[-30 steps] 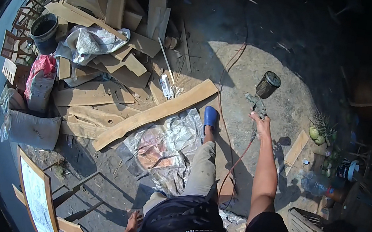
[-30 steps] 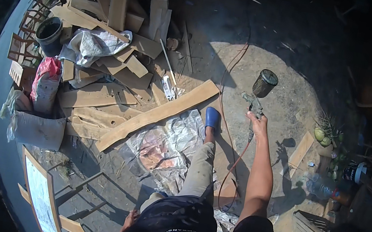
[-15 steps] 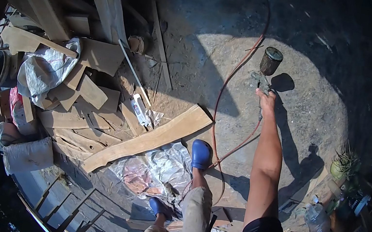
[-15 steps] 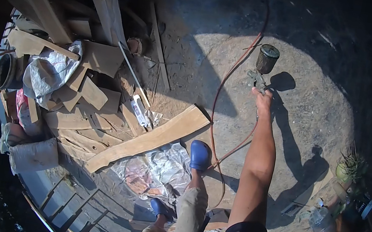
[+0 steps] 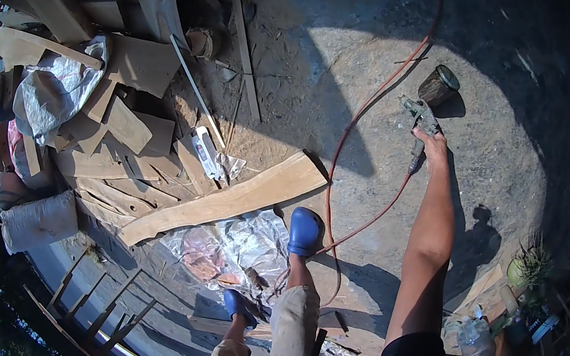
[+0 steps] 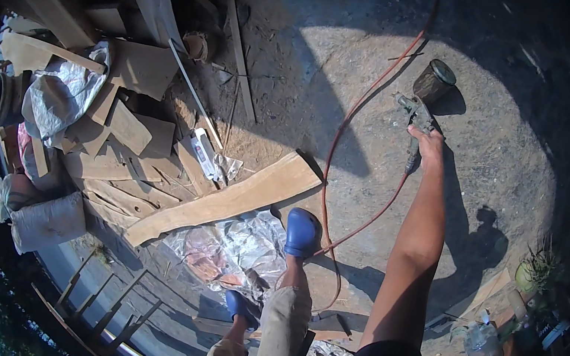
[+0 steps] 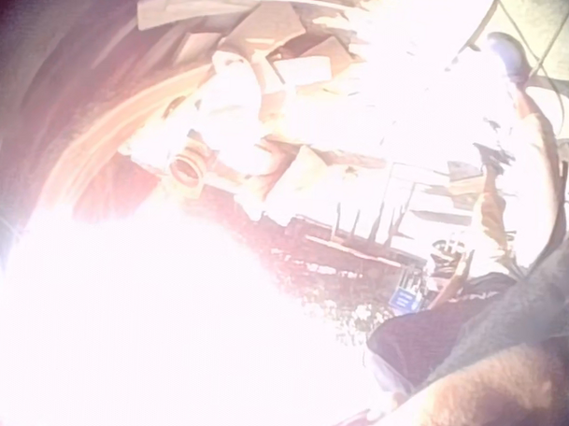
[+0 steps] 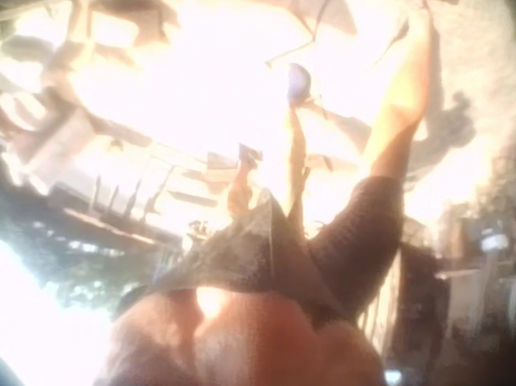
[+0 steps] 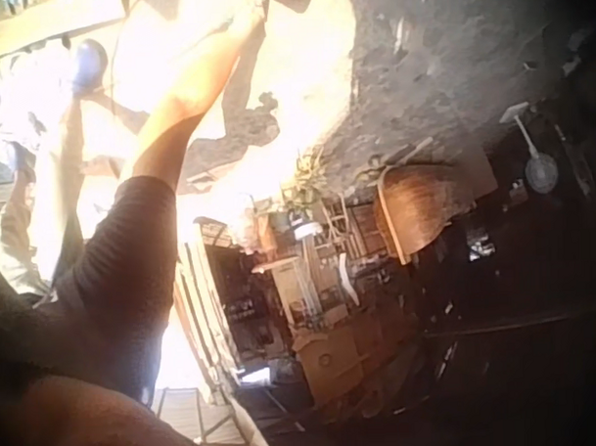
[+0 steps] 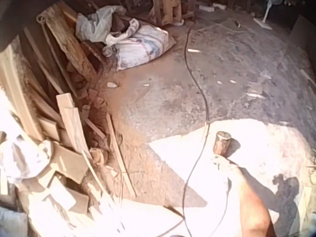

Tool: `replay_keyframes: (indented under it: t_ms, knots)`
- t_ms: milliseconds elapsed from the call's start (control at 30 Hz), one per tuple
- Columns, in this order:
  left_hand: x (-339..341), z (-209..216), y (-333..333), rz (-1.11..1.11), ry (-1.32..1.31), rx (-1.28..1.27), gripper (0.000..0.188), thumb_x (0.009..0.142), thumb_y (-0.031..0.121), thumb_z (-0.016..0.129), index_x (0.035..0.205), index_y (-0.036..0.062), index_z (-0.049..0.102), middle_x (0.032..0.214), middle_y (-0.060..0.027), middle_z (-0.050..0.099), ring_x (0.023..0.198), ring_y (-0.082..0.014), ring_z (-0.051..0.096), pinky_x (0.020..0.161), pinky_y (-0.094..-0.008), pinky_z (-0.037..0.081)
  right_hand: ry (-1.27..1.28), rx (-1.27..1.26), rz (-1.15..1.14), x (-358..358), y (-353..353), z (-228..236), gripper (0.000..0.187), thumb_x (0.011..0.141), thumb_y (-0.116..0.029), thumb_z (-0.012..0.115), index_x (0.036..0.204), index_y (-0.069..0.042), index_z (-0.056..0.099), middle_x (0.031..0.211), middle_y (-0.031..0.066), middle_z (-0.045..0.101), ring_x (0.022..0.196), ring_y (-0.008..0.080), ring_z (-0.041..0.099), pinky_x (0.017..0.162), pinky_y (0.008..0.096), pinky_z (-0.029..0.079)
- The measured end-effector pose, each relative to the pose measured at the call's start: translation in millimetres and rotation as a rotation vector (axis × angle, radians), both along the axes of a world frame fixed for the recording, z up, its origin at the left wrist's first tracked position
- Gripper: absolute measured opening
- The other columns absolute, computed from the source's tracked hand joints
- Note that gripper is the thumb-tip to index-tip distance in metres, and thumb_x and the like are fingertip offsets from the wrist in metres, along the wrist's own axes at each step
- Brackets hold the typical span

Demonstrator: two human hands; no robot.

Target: The person uses a spray gun to apply a liquid coating to wooden frames, then mixes a substance in a small cup using a bottle and a thin stick, and continues spraying the frames before moving them.

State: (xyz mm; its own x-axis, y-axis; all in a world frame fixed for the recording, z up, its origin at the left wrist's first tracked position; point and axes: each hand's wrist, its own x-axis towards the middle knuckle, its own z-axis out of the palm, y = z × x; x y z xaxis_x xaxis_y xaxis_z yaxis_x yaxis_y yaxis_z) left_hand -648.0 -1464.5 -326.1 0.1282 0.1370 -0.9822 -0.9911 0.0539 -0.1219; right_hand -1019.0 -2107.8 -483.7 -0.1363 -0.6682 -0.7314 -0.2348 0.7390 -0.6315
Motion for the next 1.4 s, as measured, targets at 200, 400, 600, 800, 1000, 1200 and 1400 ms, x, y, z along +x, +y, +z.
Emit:
replay_keyframes:
  t_ms: [200, 400, 600, 800, 1000, 1200, 1400]
  knots:
    - [1, -2, 6, -0.078, 0.063, 0.015, 0.063, 0.095, 0.053, 0.046, 0.145, 0.0154, 0.056, 0.157, -0.0139, 0.044, 0.146, -0.0434, 0.035, 0.116, -0.0728, 0.01, 0.178, -0.144, -0.026, -19, 8, -26, 0.031, 0.084, -0.014, 0.081, 0.112, -0.006, 0.068, 0.097, 0.0009, 0.071, 0.085, 0.0156, 0.063, 0.077, 0.0293, 0.047]
    - [3, -3, -34, -0.109, 0.134, 0.034, 0.061, 0.093, 0.05, 0.048, 0.143, 0.0159, 0.06, 0.156, -0.0134, 0.046, 0.148, -0.0435, 0.034, 0.115, -0.0756, 0.007, 0.3, -0.403, 0.091, -17, 2, -45, 0.026, 0.086, -0.014, 0.078, 0.109, -0.004, 0.069, 0.095, 0.0026, 0.072, 0.083, 0.0148, 0.063, 0.075, 0.0306, 0.049]
    - [2, -74, 107, -0.188, -0.02, -0.272, 0.064, 0.095, 0.05, 0.045, 0.147, 0.0135, 0.055, 0.157, -0.0121, 0.045, 0.148, -0.0422, 0.033, 0.117, -0.073, 0.009, 0.423, -0.397, 0.489, 21, -9, 22, 0.029, 0.082, -0.008, 0.077, 0.109, 0.001, 0.068, 0.088, 0.0091, 0.073, 0.08, 0.0151, 0.064, 0.076, 0.0319, 0.05]
    - [1, -67, 80, -0.258, 0.044, -0.007, 0.068, 0.101, 0.055, 0.032, 0.155, 0.0148, 0.044, 0.163, -0.0075, 0.036, 0.15, -0.038, 0.03, 0.12, -0.0691, 0.011, 0.395, -0.319, 0.55, -11, -11, 3, 0.033, 0.081, -0.004, 0.075, 0.113, 0.001, 0.069, 0.09, 0.0089, 0.073, 0.079, 0.0146, 0.064, 0.075, 0.0309, 0.05]
    - [-3, -60, 73, -0.288, 0.034, 0.011, 0.068, 0.101, 0.056, 0.032, 0.155, 0.016, 0.044, 0.163, -0.0062, 0.036, 0.15, -0.0361, 0.03, 0.12, -0.069, 0.011, 0.356, -0.234, 0.544, 1, -14, 3, 0.043, 0.077, -0.004, 0.078, 0.118, 0.002, 0.068, 0.098, 0.0099, 0.074, 0.086, 0.0158, 0.068, 0.078, 0.0311, 0.053]
    - [-7, -48, 63, -0.281, 0.057, 0.033, 0.069, 0.1, 0.058, 0.033, 0.154, 0.0174, 0.045, 0.163, -0.0058, 0.036, 0.15, -0.0345, 0.032, 0.118, -0.0714, 0.012, 0.332, -0.147, 0.548, 19, -13, 16, 0.061, 0.073, -0.01, 0.085, 0.129, 0.001, 0.062, 0.11, 0.0176, 0.074, 0.093, 0.0213, 0.071, 0.084, 0.0334, 0.055]
    - [-14, -3, -9, 0.017, 0.055, 0.012, 0.069, 0.1, 0.054, 0.042, 0.154, 0.012, 0.042, 0.158, -0.0099, 0.041, 0.145, -0.0321, 0.037, 0.117, -0.0539, 0.023, 0.559, -0.202, 0.628, 21, -22, 18, 0.067, 0.078, -0.027, 0.084, 0.133, 0.004, 0.059, 0.125, 0.0228, 0.068, 0.108, 0.0299, 0.07, 0.093, 0.037, 0.053]
